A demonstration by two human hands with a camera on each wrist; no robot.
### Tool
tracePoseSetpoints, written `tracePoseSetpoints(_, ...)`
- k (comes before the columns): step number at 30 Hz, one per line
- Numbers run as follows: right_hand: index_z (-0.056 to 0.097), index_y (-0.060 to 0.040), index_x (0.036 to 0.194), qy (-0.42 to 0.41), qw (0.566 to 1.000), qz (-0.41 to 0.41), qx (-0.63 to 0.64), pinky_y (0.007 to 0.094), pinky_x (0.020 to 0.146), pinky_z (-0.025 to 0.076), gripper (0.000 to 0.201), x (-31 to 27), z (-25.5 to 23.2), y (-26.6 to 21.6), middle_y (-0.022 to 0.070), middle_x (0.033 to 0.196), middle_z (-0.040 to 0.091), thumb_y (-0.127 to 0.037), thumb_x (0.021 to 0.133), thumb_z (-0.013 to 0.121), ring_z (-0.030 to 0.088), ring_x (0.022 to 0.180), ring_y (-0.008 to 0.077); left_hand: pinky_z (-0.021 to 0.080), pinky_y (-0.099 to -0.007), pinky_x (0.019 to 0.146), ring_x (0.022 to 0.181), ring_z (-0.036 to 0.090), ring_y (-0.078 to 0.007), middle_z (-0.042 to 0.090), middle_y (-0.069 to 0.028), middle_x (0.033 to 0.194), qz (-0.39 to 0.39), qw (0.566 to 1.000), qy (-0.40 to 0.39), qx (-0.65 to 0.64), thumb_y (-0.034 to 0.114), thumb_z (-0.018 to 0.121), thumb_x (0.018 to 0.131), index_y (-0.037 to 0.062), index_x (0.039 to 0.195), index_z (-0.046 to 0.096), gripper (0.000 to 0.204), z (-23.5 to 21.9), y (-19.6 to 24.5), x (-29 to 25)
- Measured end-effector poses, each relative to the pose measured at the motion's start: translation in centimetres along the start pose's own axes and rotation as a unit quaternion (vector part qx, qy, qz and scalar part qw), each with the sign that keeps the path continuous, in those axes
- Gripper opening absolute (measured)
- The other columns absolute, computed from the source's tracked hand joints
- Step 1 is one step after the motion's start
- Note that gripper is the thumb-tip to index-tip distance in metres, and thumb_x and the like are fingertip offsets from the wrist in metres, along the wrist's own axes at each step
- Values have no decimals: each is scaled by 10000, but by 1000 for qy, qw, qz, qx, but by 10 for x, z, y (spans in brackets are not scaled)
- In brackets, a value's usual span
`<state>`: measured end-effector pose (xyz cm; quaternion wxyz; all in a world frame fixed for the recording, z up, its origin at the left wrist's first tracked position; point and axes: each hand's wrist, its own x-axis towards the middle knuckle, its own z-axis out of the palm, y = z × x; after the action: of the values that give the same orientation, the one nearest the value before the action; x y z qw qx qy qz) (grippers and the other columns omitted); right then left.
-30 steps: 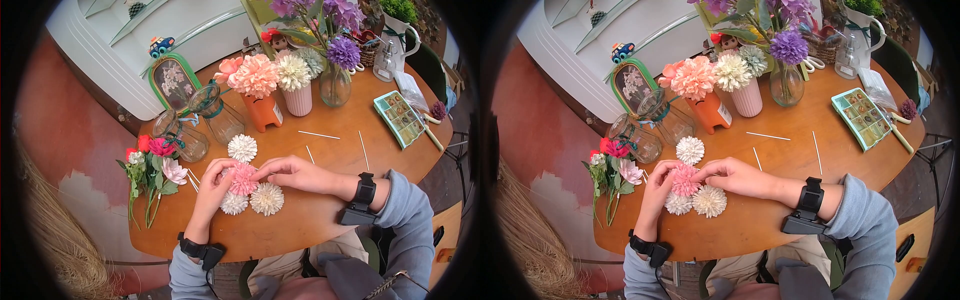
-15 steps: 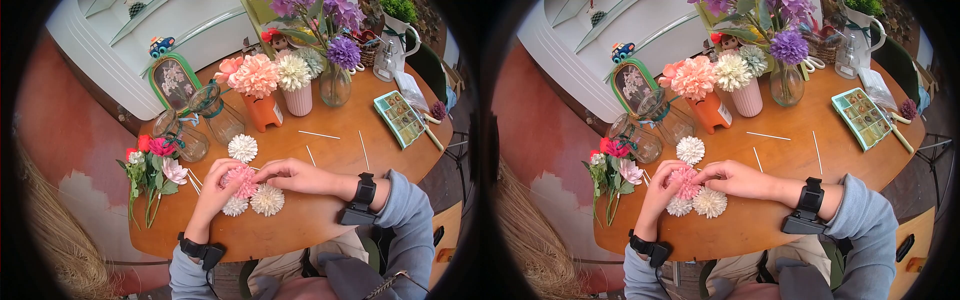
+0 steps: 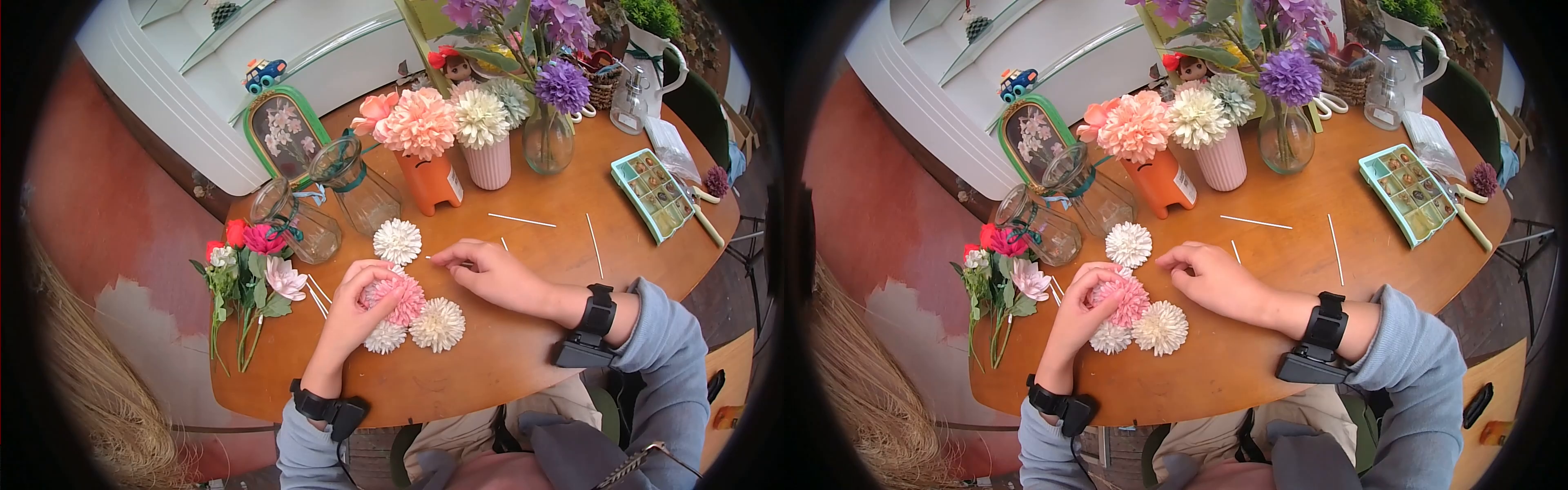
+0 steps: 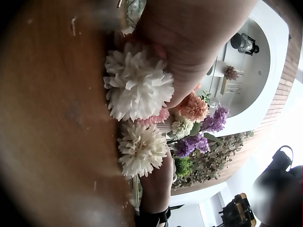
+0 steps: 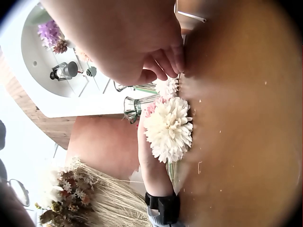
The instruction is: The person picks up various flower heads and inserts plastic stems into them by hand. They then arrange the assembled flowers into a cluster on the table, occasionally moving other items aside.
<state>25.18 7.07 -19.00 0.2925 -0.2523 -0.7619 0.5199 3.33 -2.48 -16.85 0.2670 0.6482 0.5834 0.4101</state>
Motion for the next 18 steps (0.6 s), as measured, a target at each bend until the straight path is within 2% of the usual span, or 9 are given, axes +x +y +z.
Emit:
tracePoseSetpoints(2, 592, 15, 1071, 20, 999, 1, -34, 312, 815, 469, 271, 0, -2, 0, 140, 1002, 572, -84, 835, 502, 582, 896, 233, 386, -287, 896, 1038, 507, -197, 538, -91, 1079, -2, 1000, 0, -3, 123, 692, 791, 20, 913, 621, 174, 0, 0, 0)
tracePoseSetpoints(5, 567, -11, 1143, 45, 998, -12, -42, 261, 807, 442, 328, -1, 0, 4, 77, 1004, 504, -16, 824, 491, 535, 884, 143, 386, -285, 896, 1037, 507, -196, 539, -90, 1074, 0, 1000, -1, -2, 120, 690, 792, 21, 915, 621, 172, 0, -1, 0)
tracePoseSetpoints(8, 584, 6, 1072, 76, 997, -14, 1, 301, 797, 457, 269, 1, 0, 2, 115, 998, 524, -53, 825, 498, 557, 868, 200, 386, -285, 898, 1035, 509, -198, 539, -91, 1072, 2, 1000, 2, -1, 118, 689, 793, 21, 918, 619, 173, 0, -1, 0)
tracePoseSetpoints(11, 585, -11, 1083, 81, 996, -48, 4, 291, 792, 452, 276, 3, -3, 6, 100, 973, 520, -25, 824, 491, 550, 856, 186, 386, -291, 899, 1033, 510, -200, 540, -92, 1070, -2, 1000, 5, -6, 118, 688, 793, 22, 922, 617, 176, 1, 0, 0)
tracePoseSetpoints(14, 588, -26, 1090, 27, 998, -46, 42, 282, 821, 449, 282, 3, -3, 3, 97, 992, 533, -15, 826, 491, 556, 898, 184, 387, -292, 899, 1033, 511, -201, 541, -92, 1067, 2, 1000, 3, -6, 119, 688, 793, 22, 924, 616, 178, 0, -2, 0)
tracePoseSetpoints(17, 579, -54, 1149, -33, 994, -23, 98, 265, 875, 419, 307, 2, 1, 1, 62, 1075, 514, 1, 870, 465, 512, 1018, 138, 388, -290, 897, 1031, 512, -201, 542, -92, 1067, 6, 1000, 2, -2, 121, 687, 795, 21, 924, 616, 179, 0, -3, 0)
tracePoseSetpoints(18, 583, -47, 1131, -34, 996, -25, 81, 276, 881, 427, 296, 2, 1, 1, 82, 1071, 529, -10, 857, 476, 528, 1017, 164, 389, -290, 896, 1030, 513, -201, 542, -92, 1067, 7, 1000, 1, 0, 122, 687, 795, 21, 925, 616, 179, 0, -3, 0)
